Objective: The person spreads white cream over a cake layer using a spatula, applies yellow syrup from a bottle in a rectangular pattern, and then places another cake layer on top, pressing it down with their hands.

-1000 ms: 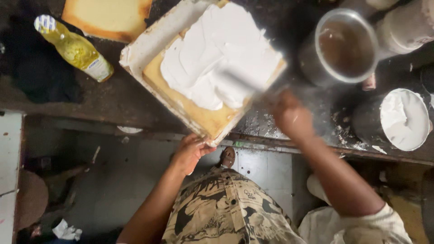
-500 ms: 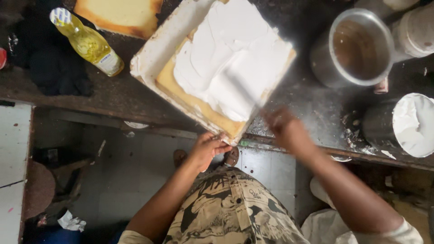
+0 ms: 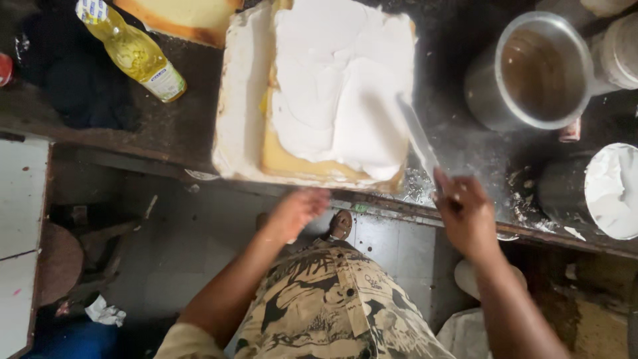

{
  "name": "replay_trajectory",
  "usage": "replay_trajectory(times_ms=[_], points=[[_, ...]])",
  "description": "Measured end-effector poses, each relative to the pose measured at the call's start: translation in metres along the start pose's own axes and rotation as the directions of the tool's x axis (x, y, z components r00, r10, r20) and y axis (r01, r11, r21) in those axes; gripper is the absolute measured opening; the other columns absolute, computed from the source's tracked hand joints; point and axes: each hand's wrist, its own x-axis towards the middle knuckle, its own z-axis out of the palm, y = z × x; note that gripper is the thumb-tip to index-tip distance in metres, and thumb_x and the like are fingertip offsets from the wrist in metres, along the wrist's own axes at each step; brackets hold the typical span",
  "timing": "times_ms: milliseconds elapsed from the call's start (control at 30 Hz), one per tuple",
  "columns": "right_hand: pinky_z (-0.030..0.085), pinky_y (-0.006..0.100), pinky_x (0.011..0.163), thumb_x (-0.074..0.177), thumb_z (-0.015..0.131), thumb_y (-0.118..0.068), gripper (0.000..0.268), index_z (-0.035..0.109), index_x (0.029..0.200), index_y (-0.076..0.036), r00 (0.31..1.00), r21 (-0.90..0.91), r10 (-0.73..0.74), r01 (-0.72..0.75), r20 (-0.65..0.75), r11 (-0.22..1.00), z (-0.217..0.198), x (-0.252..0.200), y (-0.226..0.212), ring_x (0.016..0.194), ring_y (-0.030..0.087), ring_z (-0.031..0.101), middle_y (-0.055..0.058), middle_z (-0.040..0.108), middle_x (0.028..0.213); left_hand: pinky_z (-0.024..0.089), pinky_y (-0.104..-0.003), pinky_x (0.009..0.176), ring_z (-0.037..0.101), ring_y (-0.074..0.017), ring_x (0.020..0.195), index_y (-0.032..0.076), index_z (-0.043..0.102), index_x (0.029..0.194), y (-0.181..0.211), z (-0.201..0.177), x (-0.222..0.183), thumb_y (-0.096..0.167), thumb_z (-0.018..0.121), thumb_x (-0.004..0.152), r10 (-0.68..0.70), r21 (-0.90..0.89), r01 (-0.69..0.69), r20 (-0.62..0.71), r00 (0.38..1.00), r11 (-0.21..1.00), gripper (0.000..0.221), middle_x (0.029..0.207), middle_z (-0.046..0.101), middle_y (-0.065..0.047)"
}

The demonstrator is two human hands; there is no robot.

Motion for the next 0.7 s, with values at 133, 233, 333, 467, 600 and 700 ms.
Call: replay_trajectory(times_ms=[133,233,333,467,600,700], points=[[0.054,0.031,0.056,0.09,0.07,0.001,0.041,0.069,0.131,0.0,0.95,0.136,0.301,-0.31,0.085,0.941,0.012,-0.044,-0.009,0.07,0.018,0.066,0.016,0.069,0.108,0.056,-0.051,0.103,0.07,-0.0356,0.109,0.009,0.067,0.083,0.036,-0.065,-0.057,0.018,0.056,0.105,0.481,-0.556,-0.294,0.223,0.848,0.777,0.026,0.097,0.074,-0.016],[0.052,0.034,0.061,0.092,0.072,0.002,0.038,0.07,0.129,-0.001,0.861,0.28,0.491,-0.508,0.136,0.814,0.036,-0.05,-0.017,0.074,0.019,0.063,0.017,0.069,0.1,0.053,-0.061,0.098,0.073,-0.0348,0.082,0.004,0.071,0.094,0.056,-0.066,-0.079,0.026,0.056,0.114,0.515,-0.632,-0.236,0.301,0.803,0.738,0.034,0.079,0.075,-0.016],[0.055,0.033,0.066,0.094,0.069,0.003,0.029,0.071,0.123,0.0,0.874,0.387,0.441,-0.486,0.206,0.783,0.054,-0.029,-0.034,0.084,0.019,0.065,0.016,0.069,0.105,0.056,-0.046,0.088,0.074,-0.0241,0.093,0.008,0.076,0.09,0.05,-0.068,-0.073,0.009,0.054,0.086,0.078,-0.329,-0.155,-0.236,0.969,0.931,0.022,0.094,0.079,-0.009],[0.06,0.026,0.053,0.077,0.071,0.004,0.06,0.076,0.135,-0.01,0.965,-0.37,0.057,0.043,0.255,0.928,0.044,0.015,-0.043,0.093,0.029,0.069,0.021,0.07,0.125,0.062,-0.047,0.079,0.074,-0.0255,0.083,0.001,0.071,0.093,0.037,-0.074,-0.067,0.004,0.068,0.093,0.171,-0.101,-0.156,0.167,0.971,0.983,0.005,0.092,0.075,-0.014],[0.059,0.035,0.066,0.107,0.065,-0.018,0.02,0.073,0.113,-0.001,0.869,-0.259,0.478,-0.437,0.124,0.861,0.024,0.04,-0.013,0.08,0.026,0.072,0.017,0.073,0.108,0.067,-0.045,0.077,0.076,-0.0228,0.081,0.002,0.066,0.084,0.04,-0.058,-0.063,0.005,0.069,0.092,0.121,0.008,-0.122,0.084,0.989,0.993,0.009,0.086,0.074,-0.012],[0.062,0.025,0.072,0.097,0.067,-0.01,0.009,0.068,0.09,-0.013,0.978,0.144,-0.11,0.085,0.179,0.986,0.036,0.021,-0.03,0.088,0.021,0.073,0.012,0.072,0.106,0.065,-0.041,0.073,0.075,-0.0267,0.075,-0.003,0.066,0.082,0.042,-0.037,-0.066,0.006,0.07,0.094,0.032,0.114,-0.042,0.086,0.996,0.993,0.015,0.081,0.073,-0.018]])
